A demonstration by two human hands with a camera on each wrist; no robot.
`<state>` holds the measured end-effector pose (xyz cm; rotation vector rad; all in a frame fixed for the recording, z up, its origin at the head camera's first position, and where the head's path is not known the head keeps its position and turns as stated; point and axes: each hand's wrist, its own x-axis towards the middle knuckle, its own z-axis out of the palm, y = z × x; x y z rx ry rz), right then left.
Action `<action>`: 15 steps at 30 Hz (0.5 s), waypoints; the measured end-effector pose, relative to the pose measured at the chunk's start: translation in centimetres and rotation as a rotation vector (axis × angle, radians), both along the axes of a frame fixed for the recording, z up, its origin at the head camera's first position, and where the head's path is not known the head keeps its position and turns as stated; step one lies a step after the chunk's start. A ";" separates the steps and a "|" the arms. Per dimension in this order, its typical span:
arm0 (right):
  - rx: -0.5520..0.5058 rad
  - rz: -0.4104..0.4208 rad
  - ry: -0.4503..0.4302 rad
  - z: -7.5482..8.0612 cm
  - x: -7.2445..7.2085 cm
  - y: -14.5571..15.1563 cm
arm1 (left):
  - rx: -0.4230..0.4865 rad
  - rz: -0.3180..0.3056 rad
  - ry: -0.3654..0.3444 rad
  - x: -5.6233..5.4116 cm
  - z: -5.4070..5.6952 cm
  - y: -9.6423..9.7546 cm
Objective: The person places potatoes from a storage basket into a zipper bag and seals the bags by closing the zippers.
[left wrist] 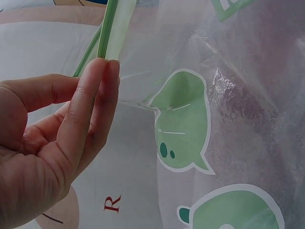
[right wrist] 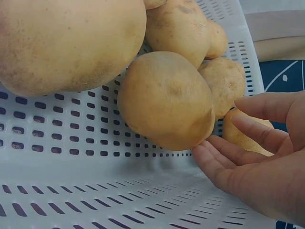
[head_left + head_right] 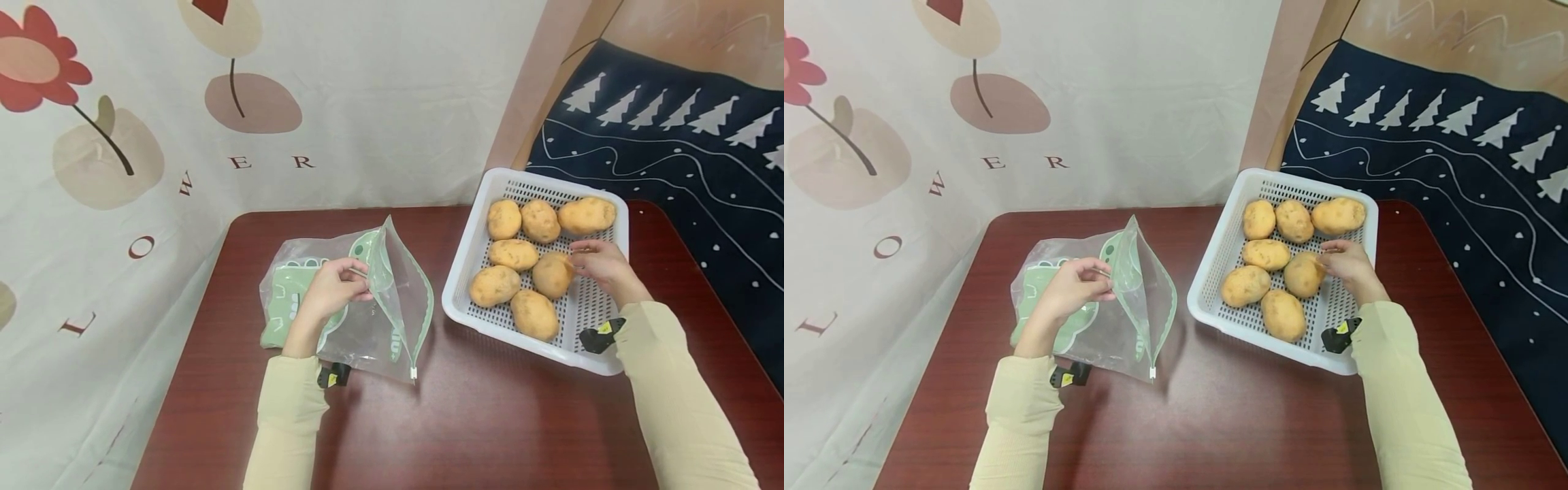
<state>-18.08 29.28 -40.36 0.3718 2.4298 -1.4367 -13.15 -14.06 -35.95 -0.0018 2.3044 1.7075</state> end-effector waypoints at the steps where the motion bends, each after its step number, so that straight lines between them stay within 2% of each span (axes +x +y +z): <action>1: 0.004 0.007 0.000 0.0 0.0 0.0 | 0.000 0.000 0.000 0.0 0.0 0.0; 7: -0.008 0.046 -0.015 -0.3 0.0 0.1 | -0.009 -0.003 0.002 0.0 0.0 0.0; 15: -0.015 0.040 -0.011 -0.6 0.0 0.0 | 0.005 -0.004 -0.004 0.0 0.0 0.1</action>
